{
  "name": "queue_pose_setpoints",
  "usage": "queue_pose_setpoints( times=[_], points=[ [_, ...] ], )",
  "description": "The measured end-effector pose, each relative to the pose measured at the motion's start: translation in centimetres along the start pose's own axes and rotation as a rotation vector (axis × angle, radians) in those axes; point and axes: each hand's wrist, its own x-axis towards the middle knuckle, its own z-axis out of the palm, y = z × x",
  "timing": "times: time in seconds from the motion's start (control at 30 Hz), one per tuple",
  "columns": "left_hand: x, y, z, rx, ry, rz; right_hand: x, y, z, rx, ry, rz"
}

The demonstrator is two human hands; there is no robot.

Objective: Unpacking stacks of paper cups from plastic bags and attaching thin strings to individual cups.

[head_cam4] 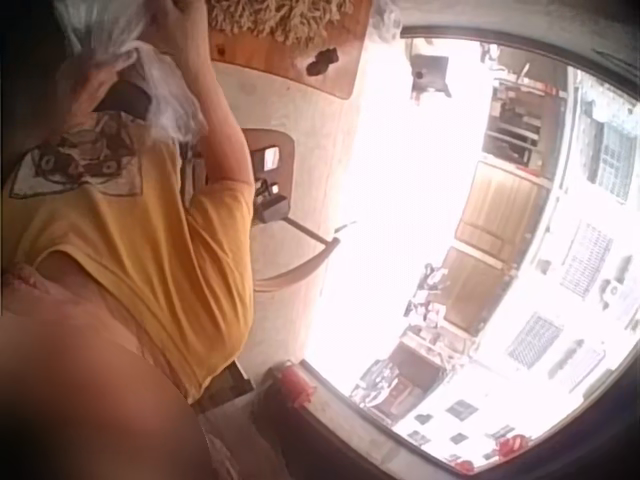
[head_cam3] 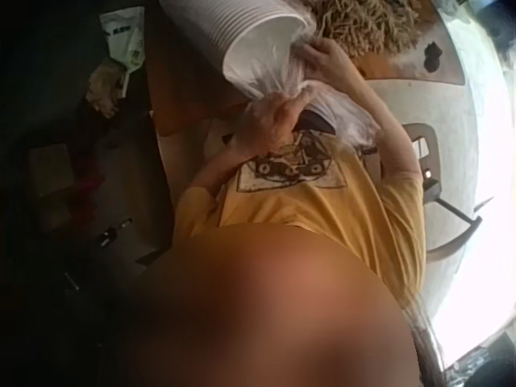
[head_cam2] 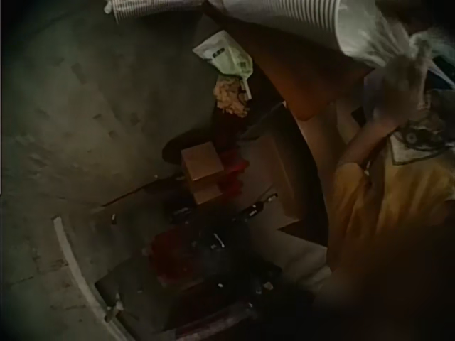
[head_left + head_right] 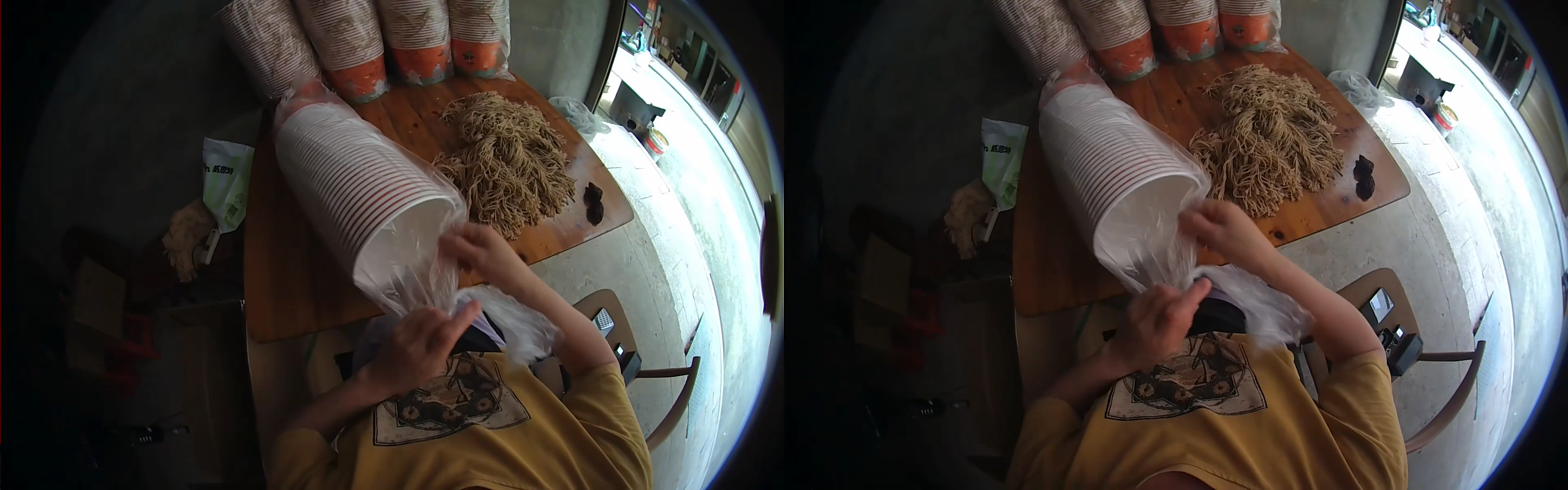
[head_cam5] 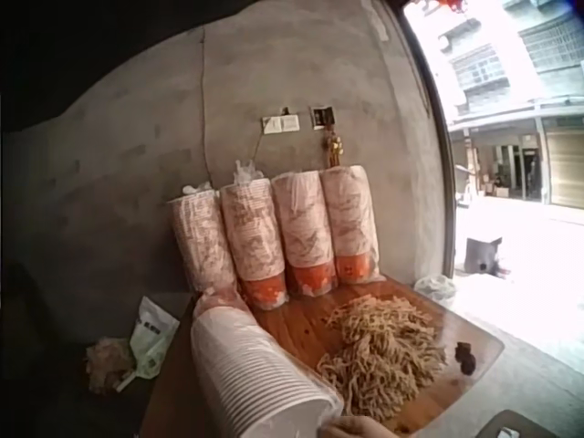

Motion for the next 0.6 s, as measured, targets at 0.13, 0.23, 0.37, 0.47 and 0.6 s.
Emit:
queue_pose_setpoints(
  times=[0.13,0.23,0.37,0.47,0.6],
  points=[
    [-3.8,-0.8,-2.2,0.139,-0.125,-0.172,1.5,0.4,-2.4,0.110,0.083,-0.004],
    [-6.4,-1.4,-3.9,0.236,-0.181,-0.141,2.0,0.3,-2.3,0.121,0.103,-0.089],
    [-11.0,-3.1,-5.9,0.540,-0.312,0.110,2.7,-0.9,-1.9,0.204,0.126,0.128],
    [-14.3,-4.4,-7.4,0.582,-0.342,0.010,3.6,-1.1,-2.8,0.438,0.091,0.130],
    [-10.8,-4.3,-5.9,0.454,0.039,-0.043,3.6,-1.9,-2.0,0.424,0.098,0.150]
  ],
)
